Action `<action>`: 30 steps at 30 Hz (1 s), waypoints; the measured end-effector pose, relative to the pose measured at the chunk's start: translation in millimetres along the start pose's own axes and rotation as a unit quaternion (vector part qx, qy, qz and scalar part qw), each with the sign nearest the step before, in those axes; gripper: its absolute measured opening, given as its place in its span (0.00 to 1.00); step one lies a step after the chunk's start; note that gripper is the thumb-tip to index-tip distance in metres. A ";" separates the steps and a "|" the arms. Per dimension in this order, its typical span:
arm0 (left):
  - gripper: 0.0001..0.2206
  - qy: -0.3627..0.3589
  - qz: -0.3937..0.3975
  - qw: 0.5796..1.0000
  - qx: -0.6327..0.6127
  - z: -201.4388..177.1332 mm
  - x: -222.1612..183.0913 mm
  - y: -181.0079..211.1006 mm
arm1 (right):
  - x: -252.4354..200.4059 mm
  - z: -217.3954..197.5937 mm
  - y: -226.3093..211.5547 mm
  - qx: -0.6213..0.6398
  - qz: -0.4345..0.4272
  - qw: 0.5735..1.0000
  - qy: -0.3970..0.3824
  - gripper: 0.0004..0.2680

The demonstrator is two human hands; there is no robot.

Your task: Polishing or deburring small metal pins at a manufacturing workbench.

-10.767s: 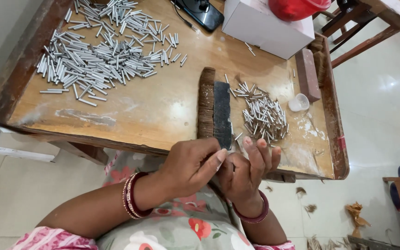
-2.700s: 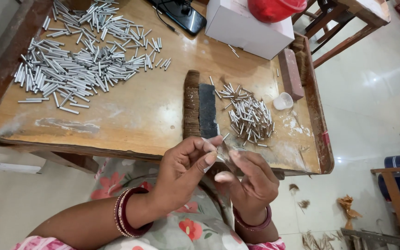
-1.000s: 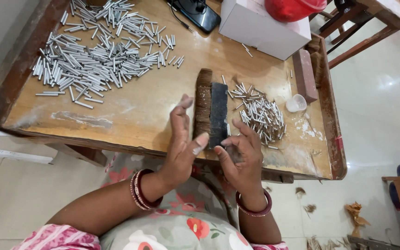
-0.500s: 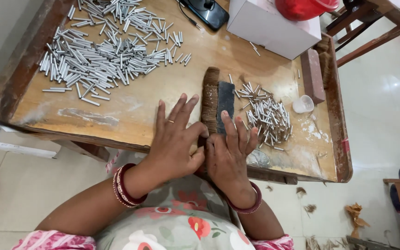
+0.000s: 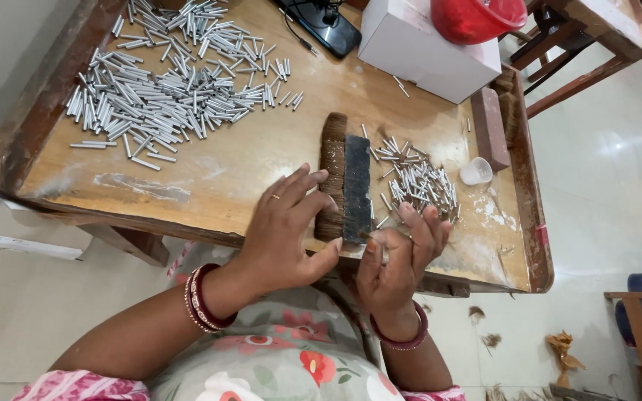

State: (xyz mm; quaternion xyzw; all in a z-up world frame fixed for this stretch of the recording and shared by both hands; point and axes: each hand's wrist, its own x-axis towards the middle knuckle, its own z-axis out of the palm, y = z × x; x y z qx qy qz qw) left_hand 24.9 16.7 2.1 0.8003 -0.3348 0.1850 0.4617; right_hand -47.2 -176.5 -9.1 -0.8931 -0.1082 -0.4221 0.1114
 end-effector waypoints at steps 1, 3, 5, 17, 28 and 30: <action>0.14 0.000 0.001 1.000 -0.001 -0.6 0.4 5.9 | -2.1 -1.5 0.9 -0.002 0.000 1.000 0.000 0.07; 0.12 0.012 -0.022 0.984 -0.177 -2.1 0.7 17.3 | -6.3 -3.9 2.4 -0.029 -0.038 0.998 0.029 0.08; 0.09 -0.031 -0.053 0.974 -0.218 5.2 -0.2 24.6 | -8.0 -2.1 4.3 -0.041 -0.054 0.997 0.041 0.08; 0.08 -0.013 0.015 0.973 -0.229 17.3 -9.1 41.1 | -31.8 9.3 12.7 0.436 0.149 0.887 0.020 0.10; 0.06 -0.078 0.025 0.995 0.054 0.2 38.2 -32.9 | -20.9 28.6 -0.6 0.316 0.118 0.932 0.130 0.10; 0.08 -0.101 -0.065 0.915 0.386 -16.3 67.0 -87.5 | -19.3 23.3 3.1 0.345 0.146 0.916 0.145 0.12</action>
